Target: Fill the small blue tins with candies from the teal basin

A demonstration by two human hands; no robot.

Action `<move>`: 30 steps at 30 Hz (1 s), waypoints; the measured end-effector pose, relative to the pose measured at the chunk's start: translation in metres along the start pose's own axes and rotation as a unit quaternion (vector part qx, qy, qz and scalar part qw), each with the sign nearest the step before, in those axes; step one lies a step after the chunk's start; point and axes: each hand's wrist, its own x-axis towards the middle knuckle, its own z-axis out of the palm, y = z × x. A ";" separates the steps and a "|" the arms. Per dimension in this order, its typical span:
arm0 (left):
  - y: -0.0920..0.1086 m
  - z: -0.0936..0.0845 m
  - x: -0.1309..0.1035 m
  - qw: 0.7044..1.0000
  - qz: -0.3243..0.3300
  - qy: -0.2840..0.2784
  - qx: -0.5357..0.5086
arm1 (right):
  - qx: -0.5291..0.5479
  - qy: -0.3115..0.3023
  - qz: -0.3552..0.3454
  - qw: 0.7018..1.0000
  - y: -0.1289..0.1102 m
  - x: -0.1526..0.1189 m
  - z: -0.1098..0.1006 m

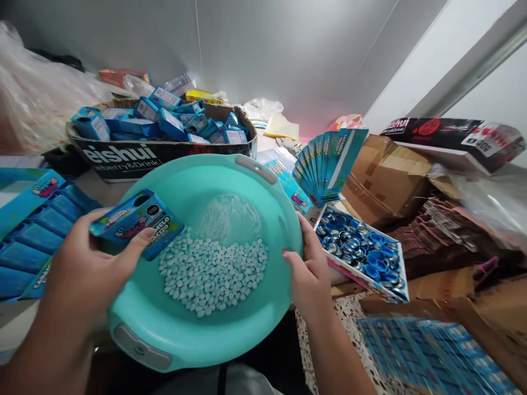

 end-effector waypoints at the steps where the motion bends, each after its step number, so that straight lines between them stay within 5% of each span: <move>1: 0.001 0.001 0.004 1.000 -0.013 -0.020 0.008 | 0.003 -0.022 -0.012 1.000 0.004 0.002 -0.002; 5: -0.010 0.007 0.019 0.998 -0.013 -0.041 -0.054 | -0.021 -0.084 -0.064 0.994 0.017 0.009 -0.006; 8: -0.026 0.014 0.020 0.985 -0.018 -0.066 -0.156 | -0.111 -0.110 -0.174 0.972 0.025 0.007 -0.003; 13: -0.042 0.022 0.015 0.915 -0.086 -0.151 -0.363 | -0.170 -0.213 -0.345 0.898 0.042 0.002 0.011; 18: -0.042 0.027 0.015 0.924 -0.101 -0.078 -0.361 | -0.230 -0.170 -0.445 0.849 0.054 0.002 0.012; 21: -0.040 0.032 0.015 0.899 -0.157 -0.108 -0.395 | -0.298 -0.175 -0.480 0.806 0.056 0.007 0.005; 25: -0.026 0.022 0.011 0.877 -0.210 -0.136 -0.409 | -0.314 -0.203 -0.510 0.775 0.034 0.012 0.001; 30: -0.014 -0.018 0.001 0.898 -0.228 -0.154 -0.345 | -0.241 -0.239 -0.518 0.785 -0.035 -0.003 -0.005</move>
